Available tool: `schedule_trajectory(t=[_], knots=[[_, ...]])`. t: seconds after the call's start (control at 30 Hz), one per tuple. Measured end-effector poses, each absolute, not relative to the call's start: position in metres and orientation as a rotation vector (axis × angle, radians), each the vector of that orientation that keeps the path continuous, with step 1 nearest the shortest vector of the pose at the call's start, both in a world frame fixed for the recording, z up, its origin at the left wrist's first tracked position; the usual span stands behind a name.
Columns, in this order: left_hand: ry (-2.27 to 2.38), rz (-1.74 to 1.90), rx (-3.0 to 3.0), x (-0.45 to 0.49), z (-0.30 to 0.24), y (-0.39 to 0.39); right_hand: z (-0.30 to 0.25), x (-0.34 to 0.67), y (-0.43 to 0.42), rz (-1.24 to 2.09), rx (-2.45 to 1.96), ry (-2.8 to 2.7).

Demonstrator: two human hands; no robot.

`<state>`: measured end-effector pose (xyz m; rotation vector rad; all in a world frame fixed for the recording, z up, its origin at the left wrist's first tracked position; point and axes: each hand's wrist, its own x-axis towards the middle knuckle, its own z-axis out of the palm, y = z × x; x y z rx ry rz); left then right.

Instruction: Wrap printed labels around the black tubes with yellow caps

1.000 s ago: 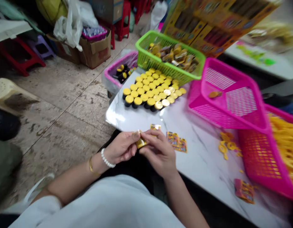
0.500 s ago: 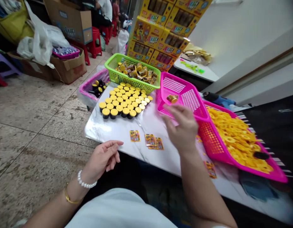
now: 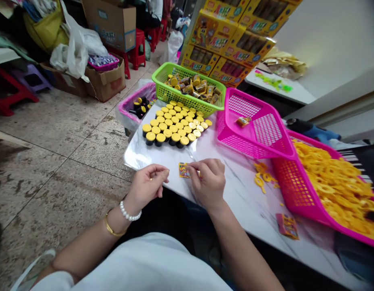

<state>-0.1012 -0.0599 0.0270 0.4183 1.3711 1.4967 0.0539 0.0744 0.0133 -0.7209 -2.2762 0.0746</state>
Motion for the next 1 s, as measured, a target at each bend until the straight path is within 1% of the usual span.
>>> schedule_trajectory(t=[0.17, 0.37, 0.57, 0.73, 0.87, 0.93, 1.0], knots=[[1.405, 1.534, 0.429, -0.109, 0.025, -0.058, 0.003, 0.056, 0.079, 0.173, -0.746, -2.488], [1.407, 1.477, 0.475, -0.104, 0.018, -0.060, -0.006, 0.057, 0.081, 0.129, -0.745, -2.428], [1.452, 1.515, 0.532, -0.107, 0.013, -0.060, -0.009, 0.057, 0.087, 0.218, -0.764, -2.464], [1.453, 1.516, 0.522, -0.106, 0.013, -0.058, -0.001, 0.057, 0.079, 0.063, -0.711, -2.282], [1.436, 1.503, 0.584, -0.101, 0.018, -0.056, 0.016, 0.047, 0.061, -0.038, -0.521, -2.189], [1.485, 1.594, 0.609, -0.099, 0.021, -0.058, 0.026, 0.038, 0.055, -0.042, -0.392, -2.195], [1.638, 1.816, 0.618, -0.098, 0.026, -0.064, 0.035, 0.029, 0.054, -0.059, -0.323, -2.208]])
